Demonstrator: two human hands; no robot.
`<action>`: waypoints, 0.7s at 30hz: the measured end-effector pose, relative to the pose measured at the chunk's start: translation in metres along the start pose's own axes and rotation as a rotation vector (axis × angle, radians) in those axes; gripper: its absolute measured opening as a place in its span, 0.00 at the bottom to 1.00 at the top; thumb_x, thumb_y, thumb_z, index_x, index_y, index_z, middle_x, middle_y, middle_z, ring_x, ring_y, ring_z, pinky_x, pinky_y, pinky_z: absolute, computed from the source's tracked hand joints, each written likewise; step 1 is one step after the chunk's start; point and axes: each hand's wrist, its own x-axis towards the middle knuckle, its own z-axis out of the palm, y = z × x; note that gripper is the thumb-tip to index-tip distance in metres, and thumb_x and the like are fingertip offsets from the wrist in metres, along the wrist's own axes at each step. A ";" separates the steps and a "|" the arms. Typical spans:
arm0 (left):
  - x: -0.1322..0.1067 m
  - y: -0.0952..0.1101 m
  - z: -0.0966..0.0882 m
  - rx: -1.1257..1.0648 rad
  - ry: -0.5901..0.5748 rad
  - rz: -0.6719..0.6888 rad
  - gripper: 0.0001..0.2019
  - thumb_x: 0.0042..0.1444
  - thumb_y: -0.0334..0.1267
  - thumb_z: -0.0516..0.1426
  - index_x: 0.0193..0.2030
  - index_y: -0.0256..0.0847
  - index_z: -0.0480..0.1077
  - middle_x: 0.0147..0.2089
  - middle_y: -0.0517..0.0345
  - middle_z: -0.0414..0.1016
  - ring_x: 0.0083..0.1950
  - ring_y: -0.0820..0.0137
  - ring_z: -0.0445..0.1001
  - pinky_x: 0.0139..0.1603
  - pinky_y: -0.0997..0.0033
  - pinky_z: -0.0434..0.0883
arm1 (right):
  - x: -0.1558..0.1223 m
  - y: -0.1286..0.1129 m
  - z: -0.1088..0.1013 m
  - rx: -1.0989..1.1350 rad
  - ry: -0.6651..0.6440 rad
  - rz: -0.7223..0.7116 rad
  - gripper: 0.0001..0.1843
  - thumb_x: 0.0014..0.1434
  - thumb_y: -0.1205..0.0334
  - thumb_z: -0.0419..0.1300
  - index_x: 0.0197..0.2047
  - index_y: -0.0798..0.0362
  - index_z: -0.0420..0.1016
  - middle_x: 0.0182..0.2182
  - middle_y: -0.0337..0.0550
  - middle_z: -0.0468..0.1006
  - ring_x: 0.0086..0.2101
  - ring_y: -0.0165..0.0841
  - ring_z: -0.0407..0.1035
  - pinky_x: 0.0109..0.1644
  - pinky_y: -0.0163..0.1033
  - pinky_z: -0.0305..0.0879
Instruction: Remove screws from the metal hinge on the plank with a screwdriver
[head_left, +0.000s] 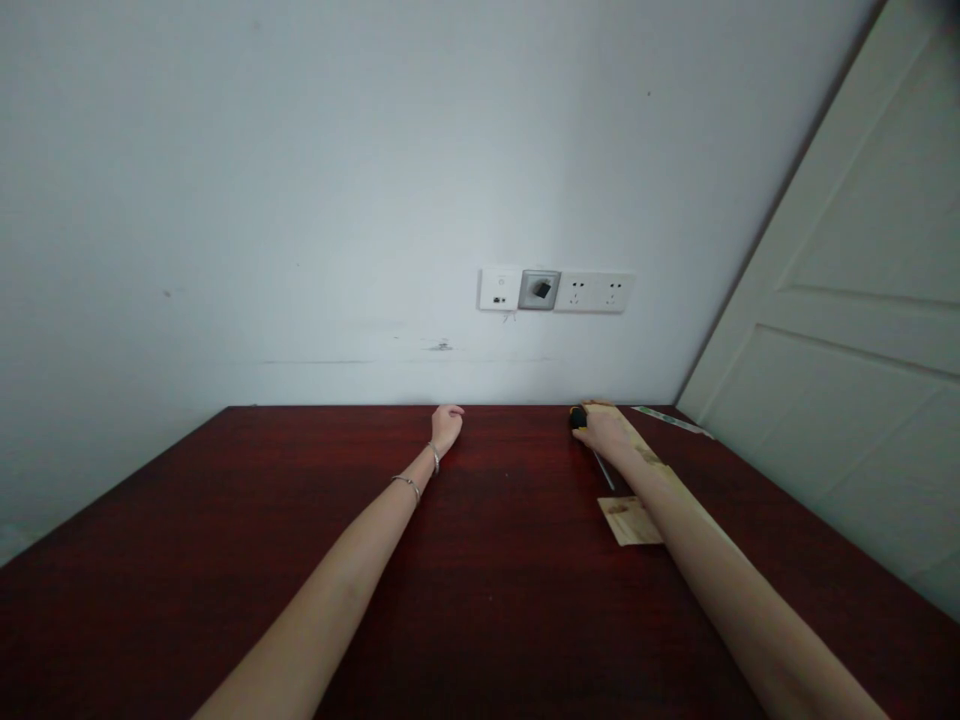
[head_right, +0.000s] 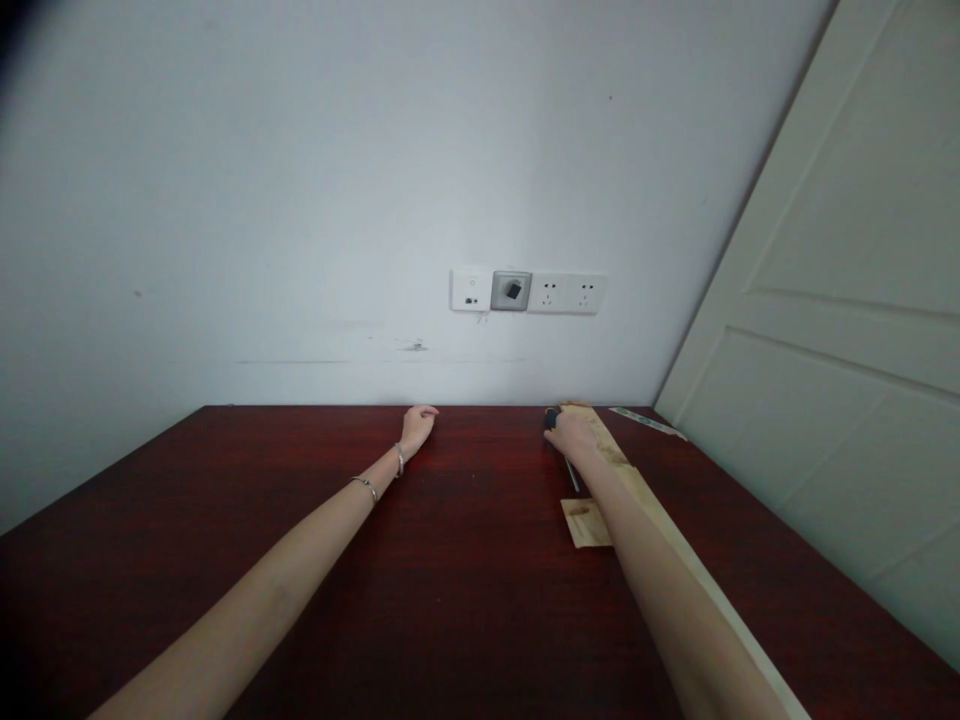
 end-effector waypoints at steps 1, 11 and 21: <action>0.000 -0.001 -0.001 -0.010 -0.009 0.001 0.15 0.54 0.22 0.51 0.39 0.35 0.78 0.42 0.52 0.79 0.47 0.68 0.76 0.55 0.69 0.69 | -0.002 -0.003 -0.002 -0.012 0.001 -0.005 0.18 0.60 0.58 0.59 0.44 0.66 0.78 0.43 0.64 0.79 0.48 0.45 0.73 0.50 0.40 0.64; -0.011 -0.013 -0.043 -0.045 -0.154 0.032 0.15 0.50 0.21 0.55 0.41 0.35 0.77 0.43 0.52 0.80 0.47 0.69 0.77 0.53 0.71 0.71 | -0.047 -0.079 -0.010 -0.028 0.135 -0.126 0.21 0.63 0.60 0.50 0.53 0.65 0.70 0.53 0.65 0.68 0.51 0.49 0.67 0.45 0.44 0.68; -0.047 -0.051 -0.136 0.092 -0.042 0.036 0.13 0.48 0.22 0.56 0.37 0.36 0.78 0.45 0.51 0.78 0.50 0.66 0.75 0.58 0.66 0.68 | -0.089 -0.160 0.004 0.082 0.068 -0.323 0.23 0.63 0.59 0.52 0.57 0.64 0.68 0.61 0.66 0.61 0.56 0.51 0.61 0.50 0.46 0.67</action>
